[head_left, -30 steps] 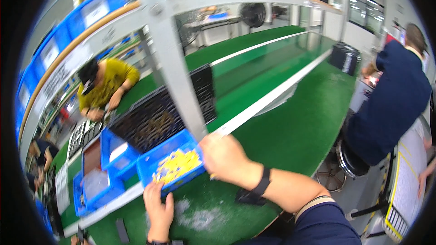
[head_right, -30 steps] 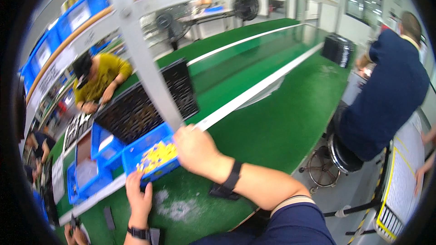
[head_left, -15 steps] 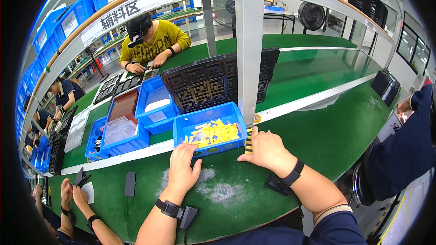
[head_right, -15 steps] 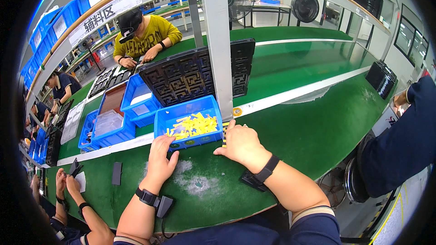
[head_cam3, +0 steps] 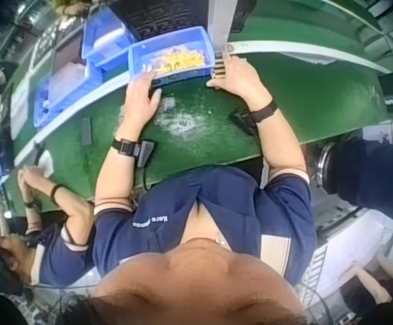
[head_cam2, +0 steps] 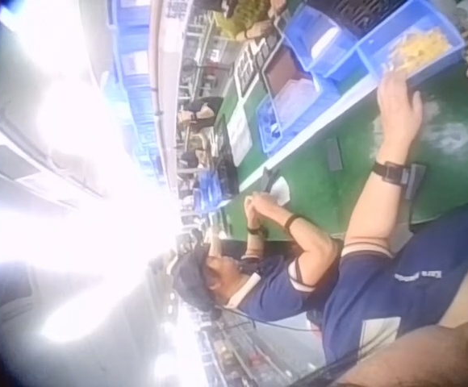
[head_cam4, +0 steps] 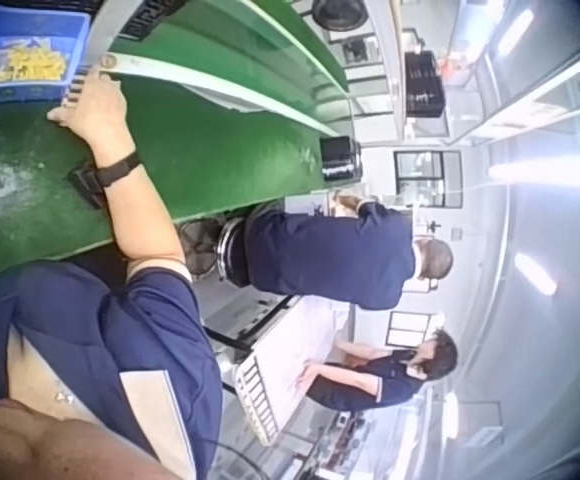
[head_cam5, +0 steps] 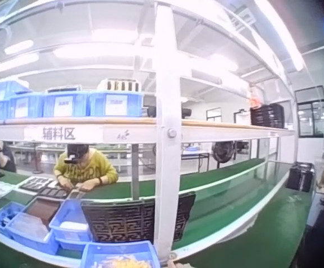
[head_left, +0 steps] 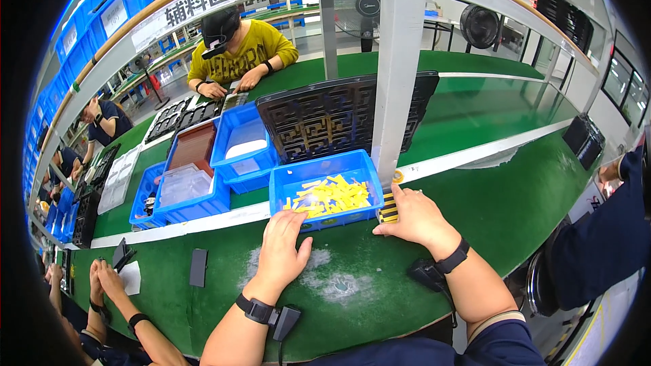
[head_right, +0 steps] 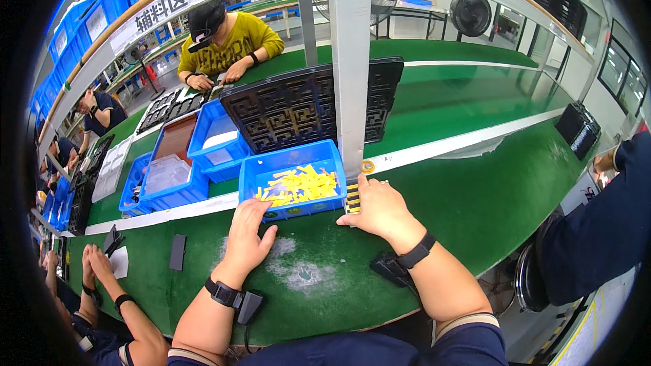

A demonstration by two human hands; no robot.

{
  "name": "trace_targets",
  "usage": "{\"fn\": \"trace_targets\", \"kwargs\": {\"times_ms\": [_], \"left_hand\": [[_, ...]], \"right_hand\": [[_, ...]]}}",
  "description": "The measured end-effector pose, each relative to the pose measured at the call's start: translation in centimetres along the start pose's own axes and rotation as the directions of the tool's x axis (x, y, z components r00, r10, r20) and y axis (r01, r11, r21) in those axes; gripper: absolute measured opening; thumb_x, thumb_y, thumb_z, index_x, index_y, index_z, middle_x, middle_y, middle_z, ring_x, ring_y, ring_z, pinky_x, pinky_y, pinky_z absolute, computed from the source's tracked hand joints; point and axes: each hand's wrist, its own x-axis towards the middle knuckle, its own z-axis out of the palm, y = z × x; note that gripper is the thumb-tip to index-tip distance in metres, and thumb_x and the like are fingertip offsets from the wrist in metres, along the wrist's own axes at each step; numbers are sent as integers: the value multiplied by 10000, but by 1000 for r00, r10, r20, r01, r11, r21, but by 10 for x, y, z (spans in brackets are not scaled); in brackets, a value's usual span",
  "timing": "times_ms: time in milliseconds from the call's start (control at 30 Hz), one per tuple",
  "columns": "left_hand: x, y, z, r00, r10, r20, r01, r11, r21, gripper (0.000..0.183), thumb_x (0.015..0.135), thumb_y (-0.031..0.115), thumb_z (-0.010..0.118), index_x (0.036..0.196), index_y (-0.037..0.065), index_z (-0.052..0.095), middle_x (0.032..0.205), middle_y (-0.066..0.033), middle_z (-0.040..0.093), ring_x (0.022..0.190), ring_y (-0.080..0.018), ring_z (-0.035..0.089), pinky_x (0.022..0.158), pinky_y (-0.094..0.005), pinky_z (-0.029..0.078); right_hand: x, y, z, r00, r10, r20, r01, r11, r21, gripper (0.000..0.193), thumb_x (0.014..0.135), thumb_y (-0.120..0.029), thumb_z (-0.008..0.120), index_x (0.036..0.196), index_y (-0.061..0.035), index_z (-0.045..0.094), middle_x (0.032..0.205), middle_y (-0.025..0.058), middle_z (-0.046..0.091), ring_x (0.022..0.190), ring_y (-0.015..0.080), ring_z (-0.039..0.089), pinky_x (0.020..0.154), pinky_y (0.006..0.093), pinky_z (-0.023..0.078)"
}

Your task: The recorder is assembling small electronic or mechanical components at a factory workbench, including applying adhesive strips and stacking items.

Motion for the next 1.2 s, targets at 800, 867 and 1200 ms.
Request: {"fn": "trace_targets", "kwargs": {"times_ms": [800, 867, 1200], "left_hand": [[5, 24, -14, 986, 19, -165, -8, 998, 63, 421, 680, 54, 665, 1089, 51, 566, 1157, -116, 555, 1171, -337, 462, 1016, -518, 304], [2, 30, -15, 987, 113, -112, -114, 994, 1, 381, 670, 50, 665, 1043, 53, 587, 1158, -112, 557, 1168, -338, 465, 1014, -521, 307], [-2, 63, -13, 965, 185, 186, -113, 934, -340, 318, 732, 58, 648, 1047, 44, 604, 1028, -122, 632, 955, -306, 598, 855, -392, 479]], "right_hand": [[-54, -3, -8, 960, -205, 191, 215, 976, -33, 481, 677, -335, 724, 975, 20, 596, 939, 177, 580, 910, 325, 585, 838, 402, 473], [-53, 1, -9, 966, -188, 176, 183, 982, 45, 498, 682, -355, 739, 978, 21, 603, 922, 160, 597, 904, 314, 590, 836, 397, 470], [-50, 5, -13, 921, -199, 335, 146, 973, 177, 399, 641, -311, 775, 851, -11, 616, 862, 151, 604, 840, 329, 598, 786, 418, 471]]}}
